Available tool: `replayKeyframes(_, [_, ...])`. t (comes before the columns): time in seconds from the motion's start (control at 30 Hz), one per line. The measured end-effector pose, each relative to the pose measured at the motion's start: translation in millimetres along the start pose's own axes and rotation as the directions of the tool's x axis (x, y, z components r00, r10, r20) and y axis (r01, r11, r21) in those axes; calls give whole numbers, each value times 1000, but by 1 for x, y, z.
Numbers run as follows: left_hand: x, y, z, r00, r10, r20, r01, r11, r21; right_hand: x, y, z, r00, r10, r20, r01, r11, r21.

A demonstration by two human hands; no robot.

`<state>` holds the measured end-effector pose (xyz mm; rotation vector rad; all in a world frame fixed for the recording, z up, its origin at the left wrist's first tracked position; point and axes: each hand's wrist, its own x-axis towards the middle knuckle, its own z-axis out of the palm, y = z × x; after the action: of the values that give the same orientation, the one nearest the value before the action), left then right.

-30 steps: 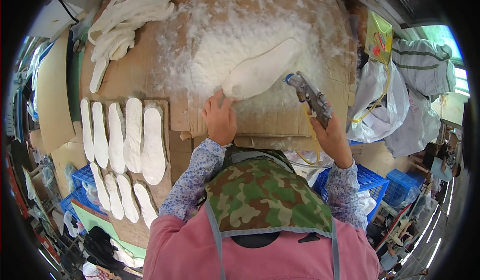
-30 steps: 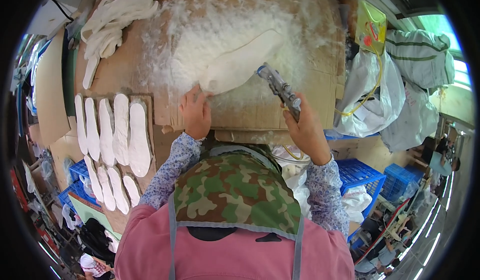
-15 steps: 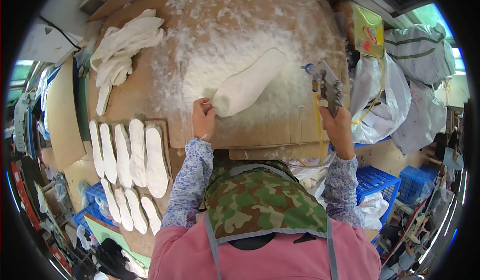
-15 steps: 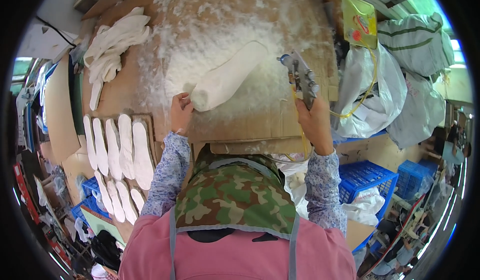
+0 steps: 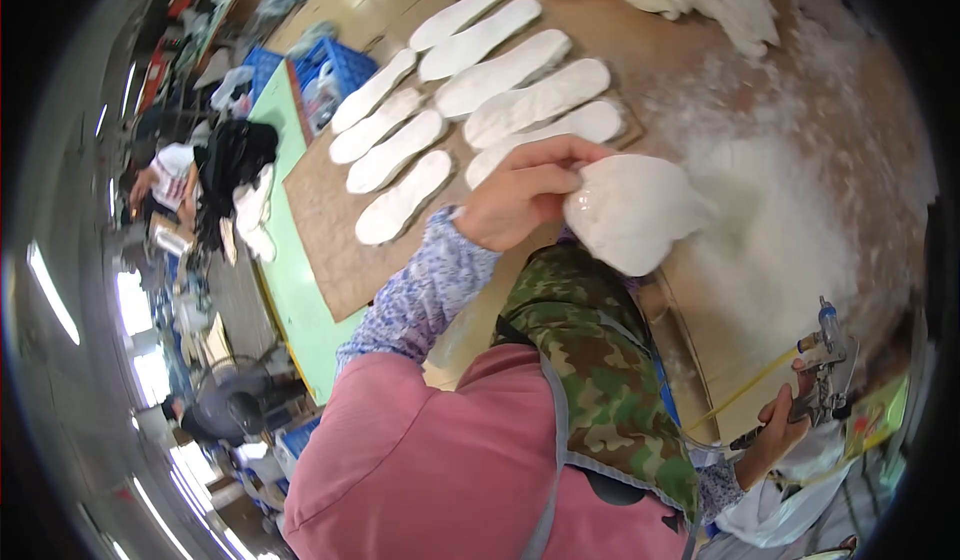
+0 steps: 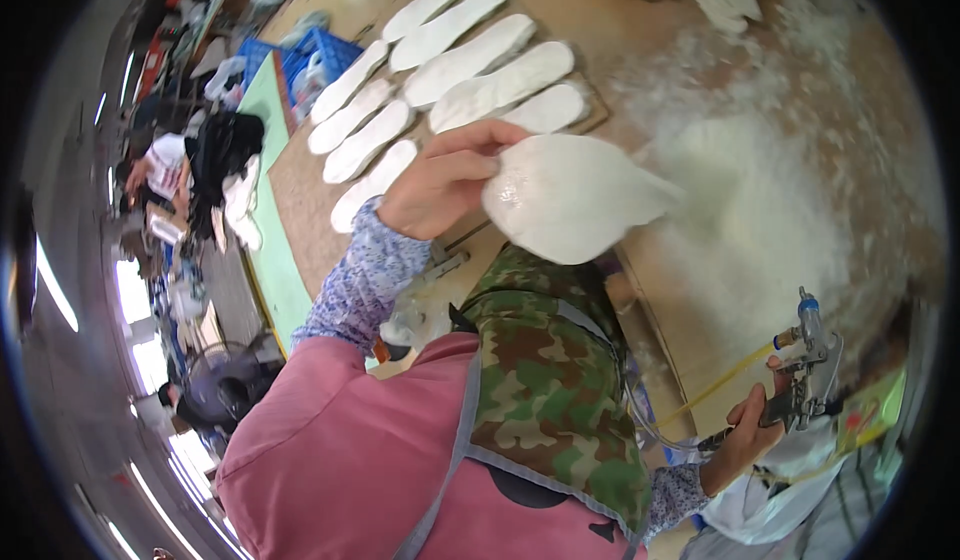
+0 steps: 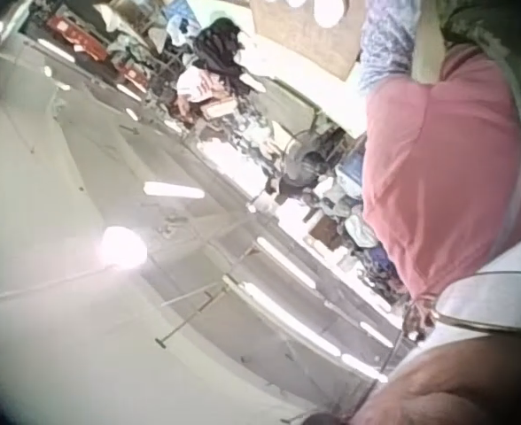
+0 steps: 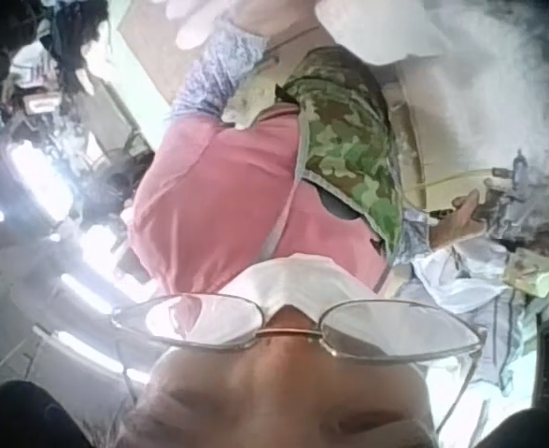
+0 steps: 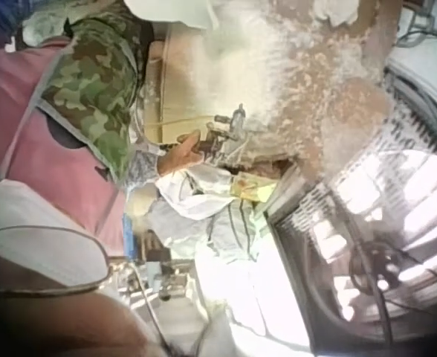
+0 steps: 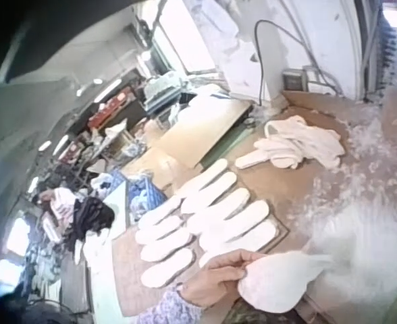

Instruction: Spraying shoe insoles with a handheld spray gun and arranging them on a workbench.

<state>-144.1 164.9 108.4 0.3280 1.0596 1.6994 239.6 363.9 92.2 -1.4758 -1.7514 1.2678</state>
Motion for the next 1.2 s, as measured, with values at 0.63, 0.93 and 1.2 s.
replayKeyframes(0.63, [-304, -111, -312, 579, -122, -806, 177, 984, -22, -32, -60, 150, 932, -27, 361, 74, 990, -118])
replayKeyframes(0.93, [-306, -135, -320, 547, 250, -799, 555, 606, 569, -56, -80, 189, 929, -37, 368, 93, 986, -137])
replayKeyframes(1.2, [-309, -138, -310, 294, 503, -813, 747, 410, 524, -40, -56, 156, 948, 75, 309, -6, 976, -217])
